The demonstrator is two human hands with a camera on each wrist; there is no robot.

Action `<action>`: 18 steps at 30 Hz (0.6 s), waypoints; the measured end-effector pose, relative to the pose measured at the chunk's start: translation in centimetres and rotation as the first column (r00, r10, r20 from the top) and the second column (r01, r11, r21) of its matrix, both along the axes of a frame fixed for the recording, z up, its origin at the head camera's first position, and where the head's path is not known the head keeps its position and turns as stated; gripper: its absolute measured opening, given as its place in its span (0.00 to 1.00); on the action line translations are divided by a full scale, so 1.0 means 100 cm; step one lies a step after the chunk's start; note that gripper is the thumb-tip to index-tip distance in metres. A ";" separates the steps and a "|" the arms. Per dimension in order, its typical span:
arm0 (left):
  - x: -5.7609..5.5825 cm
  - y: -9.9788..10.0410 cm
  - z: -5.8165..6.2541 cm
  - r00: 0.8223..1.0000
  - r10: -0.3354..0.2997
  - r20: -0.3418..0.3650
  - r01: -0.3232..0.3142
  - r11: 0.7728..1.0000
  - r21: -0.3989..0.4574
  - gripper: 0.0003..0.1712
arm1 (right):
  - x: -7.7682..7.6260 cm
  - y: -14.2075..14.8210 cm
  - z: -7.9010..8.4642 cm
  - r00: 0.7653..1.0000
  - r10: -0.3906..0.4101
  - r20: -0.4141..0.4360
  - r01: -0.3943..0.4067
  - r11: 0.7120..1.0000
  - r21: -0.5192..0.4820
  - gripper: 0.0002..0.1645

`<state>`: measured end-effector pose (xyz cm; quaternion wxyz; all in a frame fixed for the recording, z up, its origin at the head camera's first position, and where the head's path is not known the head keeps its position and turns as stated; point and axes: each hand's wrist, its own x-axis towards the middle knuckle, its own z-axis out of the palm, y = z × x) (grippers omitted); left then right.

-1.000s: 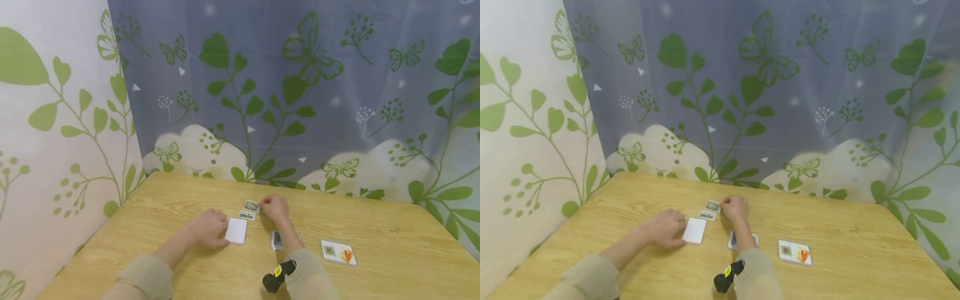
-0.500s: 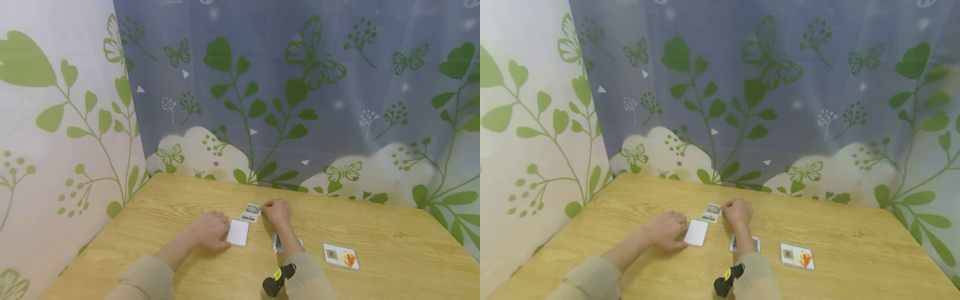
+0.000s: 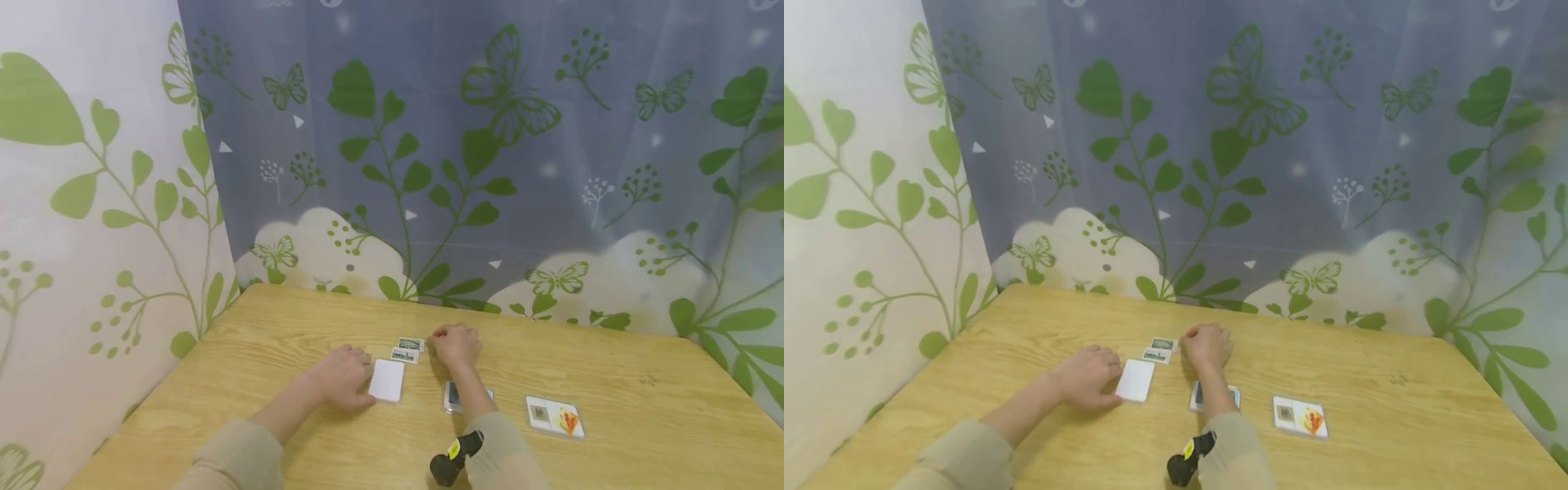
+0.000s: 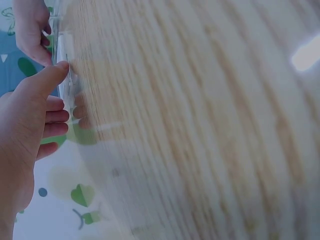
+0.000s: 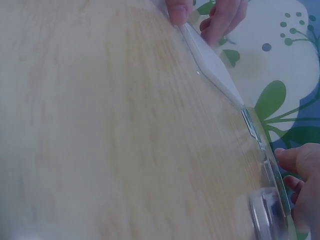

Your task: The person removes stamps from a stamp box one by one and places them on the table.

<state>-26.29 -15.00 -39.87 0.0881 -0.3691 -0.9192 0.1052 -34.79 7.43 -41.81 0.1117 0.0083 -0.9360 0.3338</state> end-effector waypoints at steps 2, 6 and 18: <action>0.000 0.000 0.000 1.000 0.003 0.000 -0.003 1.000 0.006 0.23 | -0.002 0.003 0.001 1.000 -0.003 0.003 0.003 1.000 0.001 0.10; 0.001 0.000 0.001 1.000 0.008 0.004 -0.008 1.000 0.008 0.23 | -0.006 0.012 0.003 1.000 -0.005 0.019 0.005 1.000 0.007 0.15; 0.000 0.000 0.001 1.000 0.008 -0.004 -0.009 1.000 -0.010 0.24 | -0.010 0.042 0.011 0.986 0.169 -0.002 -0.168 0.983 0.067 0.24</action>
